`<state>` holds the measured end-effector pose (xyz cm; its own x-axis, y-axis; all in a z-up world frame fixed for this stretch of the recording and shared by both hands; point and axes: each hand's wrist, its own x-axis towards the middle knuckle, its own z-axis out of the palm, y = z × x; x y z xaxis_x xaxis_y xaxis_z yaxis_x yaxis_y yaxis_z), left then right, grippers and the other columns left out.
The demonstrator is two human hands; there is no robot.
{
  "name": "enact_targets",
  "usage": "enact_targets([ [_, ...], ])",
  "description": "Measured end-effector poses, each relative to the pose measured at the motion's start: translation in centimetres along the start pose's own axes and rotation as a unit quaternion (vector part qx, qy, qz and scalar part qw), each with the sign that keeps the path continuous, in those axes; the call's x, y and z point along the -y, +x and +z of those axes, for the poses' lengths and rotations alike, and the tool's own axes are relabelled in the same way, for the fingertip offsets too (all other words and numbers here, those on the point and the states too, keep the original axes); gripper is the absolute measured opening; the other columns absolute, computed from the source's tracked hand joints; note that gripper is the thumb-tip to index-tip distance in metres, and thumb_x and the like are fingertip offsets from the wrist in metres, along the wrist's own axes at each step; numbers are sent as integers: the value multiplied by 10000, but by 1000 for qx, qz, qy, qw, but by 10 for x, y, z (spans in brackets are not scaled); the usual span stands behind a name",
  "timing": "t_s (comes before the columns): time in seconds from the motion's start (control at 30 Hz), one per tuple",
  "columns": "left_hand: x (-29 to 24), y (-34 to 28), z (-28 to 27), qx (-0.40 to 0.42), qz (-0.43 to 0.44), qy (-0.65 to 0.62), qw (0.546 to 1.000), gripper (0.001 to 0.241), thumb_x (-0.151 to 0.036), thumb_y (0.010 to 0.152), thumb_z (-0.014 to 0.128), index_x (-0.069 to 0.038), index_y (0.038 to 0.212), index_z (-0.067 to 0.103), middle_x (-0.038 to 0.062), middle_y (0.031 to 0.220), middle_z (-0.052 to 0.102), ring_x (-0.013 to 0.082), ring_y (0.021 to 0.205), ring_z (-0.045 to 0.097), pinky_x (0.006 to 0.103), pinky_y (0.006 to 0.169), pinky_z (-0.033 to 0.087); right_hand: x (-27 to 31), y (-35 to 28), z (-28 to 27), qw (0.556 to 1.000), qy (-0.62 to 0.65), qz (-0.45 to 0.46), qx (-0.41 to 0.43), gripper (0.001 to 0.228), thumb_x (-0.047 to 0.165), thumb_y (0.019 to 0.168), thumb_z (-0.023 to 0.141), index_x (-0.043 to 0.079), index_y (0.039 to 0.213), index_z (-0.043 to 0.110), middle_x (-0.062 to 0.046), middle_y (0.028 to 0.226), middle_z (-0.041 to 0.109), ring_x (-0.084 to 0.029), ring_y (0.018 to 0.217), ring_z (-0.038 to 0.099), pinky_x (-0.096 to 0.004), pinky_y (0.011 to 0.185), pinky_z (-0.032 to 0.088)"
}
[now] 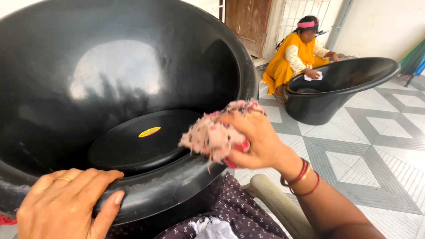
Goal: The person scrubs the interior surface of a large black plastic basin with a cloth.
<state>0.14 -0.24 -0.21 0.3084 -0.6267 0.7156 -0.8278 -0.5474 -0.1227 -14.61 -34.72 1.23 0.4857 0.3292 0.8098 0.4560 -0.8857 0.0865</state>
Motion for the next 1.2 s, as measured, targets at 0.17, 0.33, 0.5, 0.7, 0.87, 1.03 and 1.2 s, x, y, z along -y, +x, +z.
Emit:
enact_targets([
  [0.17, 7, -3, 9, 25, -8, 16, 1000, 330, -429, 833, 647, -211, 1049, 765, -51, 938, 746, 173, 961, 712, 374, 987, 491, 13, 7, 9, 999, 12, 39, -15, 515, 258, 753, 704, 68, 1227, 644, -116, 1004, 695, -310, 896, 684, -398, 852, 520],
  [0.33, 14, -6, 16, 31, 7, 26, 999, 319, -405, 816, 667, -223, 1062, 758, -54, 928, 748, 168, 950, 715, 369, 971, 494, 62, 28, 20, 997, 43, 33, 47, 493, 265, 746, 740, 86, 1200, 670, -60, 815, 630, -275, 746, 637, -405, 734, 484],
  [0.5, 46, -29, 42, -1, 44, 6, 999, 456, -350, 711, 655, -152, 1113, 742, -14, 1026, 747, 187, 1002, 702, 350, 951, 480, 110, 58, 50, 994, 69, -2, 80, 490, 332, 885, 727, 100, 1301, 611, -77, 862, 634, -258, 732, 654, -387, 684, 491],
  [0.7, 22, -13, 17, -45, 55, 20, 997, 453, -259, 665, 608, -67, 1057, 728, 56, 1089, 732, 215, 1047, 697, 350, 994, 493, 109, 61, 55, 992, 78, -2, 94, 530, 352, 887, 728, 105, 1337, 596, -81, 818, 623, -263, 727, 656, -411, 688, 493],
  [0.87, -10, 8, -11, -68, 52, -25, 996, 256, -274, 795, 671, -87, 949, 754, 35, 886, 713, 251, 878, 674, 401, 877, 486, 74, 53, 19, 987, 86, 24, 135, 565, 333, 819, 730, 93, 1315, 610, -88, 818, 656, -282, 776, 689, -417, 727, 518],
  [1.03, -16, 10, -16, -87, 46, -53, 994, 191, -259, 835, 675, -108, 923, 752, 13, 837, 701, 241, 818, 651, 399, 845, 477, 0, 39, -16, 991, -39, 89, 97, 478, 284, 797, 717, 18, 1187, 638, -196, 1017, 685, -415, 962, 675, -453, 878, 526],
  [1.2, -13, 6, -17, -99, 47, -59, 992, 178, -259, 842, 677, -106, 902, 745, 20, 812, 685, 247, 795, 641, 401, 833, 471, 8, 35, 2, 997, -16, 72, 24, 458, 241, 809, 705, 8, 1199, 641, -199, 1072, 677, -400, 1023, 679, -443, 943, 525],
])
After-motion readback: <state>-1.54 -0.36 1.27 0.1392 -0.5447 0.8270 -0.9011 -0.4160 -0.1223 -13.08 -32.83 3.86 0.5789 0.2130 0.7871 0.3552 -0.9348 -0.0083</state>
